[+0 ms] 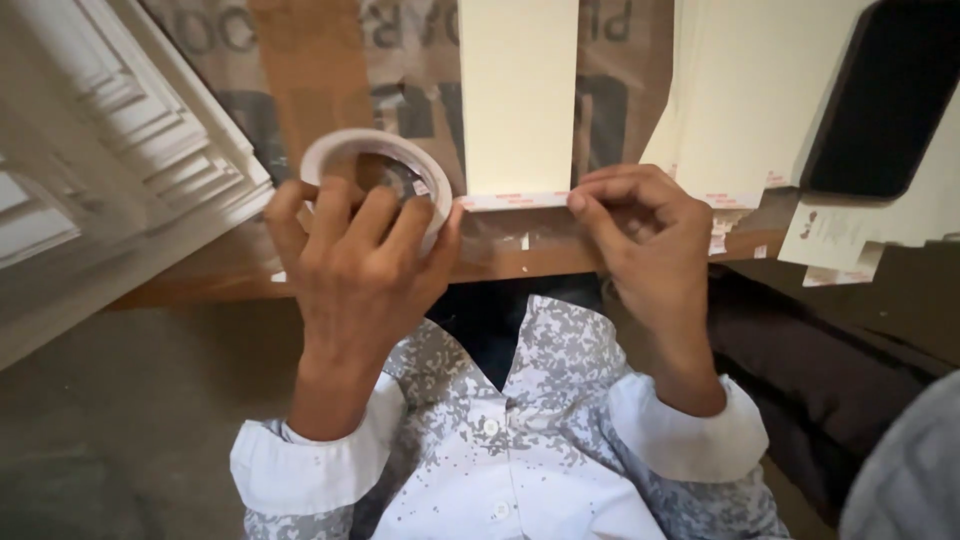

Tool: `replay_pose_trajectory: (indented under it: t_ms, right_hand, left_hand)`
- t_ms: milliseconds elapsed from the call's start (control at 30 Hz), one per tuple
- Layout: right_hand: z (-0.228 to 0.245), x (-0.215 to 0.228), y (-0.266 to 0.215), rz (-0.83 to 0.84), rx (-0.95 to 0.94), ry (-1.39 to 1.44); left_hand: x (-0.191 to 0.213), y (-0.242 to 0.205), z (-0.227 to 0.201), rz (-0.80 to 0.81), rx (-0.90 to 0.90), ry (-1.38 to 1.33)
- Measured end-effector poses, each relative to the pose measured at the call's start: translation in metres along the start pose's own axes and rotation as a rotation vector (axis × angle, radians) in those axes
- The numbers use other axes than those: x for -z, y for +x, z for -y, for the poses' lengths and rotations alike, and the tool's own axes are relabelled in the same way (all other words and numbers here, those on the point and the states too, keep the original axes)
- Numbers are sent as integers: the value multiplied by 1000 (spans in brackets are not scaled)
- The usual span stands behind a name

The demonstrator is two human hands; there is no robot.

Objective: Applying double-sided adhesive strips to the ends of paper components at a workstation.

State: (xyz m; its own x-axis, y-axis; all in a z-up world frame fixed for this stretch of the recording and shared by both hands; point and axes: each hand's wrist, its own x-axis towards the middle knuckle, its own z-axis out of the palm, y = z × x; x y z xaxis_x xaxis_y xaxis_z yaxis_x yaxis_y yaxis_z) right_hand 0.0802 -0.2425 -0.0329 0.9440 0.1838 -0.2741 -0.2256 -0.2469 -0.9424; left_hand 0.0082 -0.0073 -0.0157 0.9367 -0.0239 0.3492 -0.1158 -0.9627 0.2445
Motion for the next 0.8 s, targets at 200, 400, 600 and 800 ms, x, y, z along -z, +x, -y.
replay_pose_trajectory:
  t_ms: [200, 400, 600, 800]
  right_hand:
    - [5, -12, -1, -66, -50, 7]
    - [-1, -14, 0, -91, -4, -41]
    - [1, -13, 2, -99, -7, -94]
    - [2, -15, 1, -89, 0, -64]
  left_hand:
    - [-2, -3, 1, 2, 17, 3]
    - [5, 7, -2, 25, 19, 17]
    - [3, 5, -2, 36, 17, 33]
    - [2, 4, -1, 33, 18, 27]
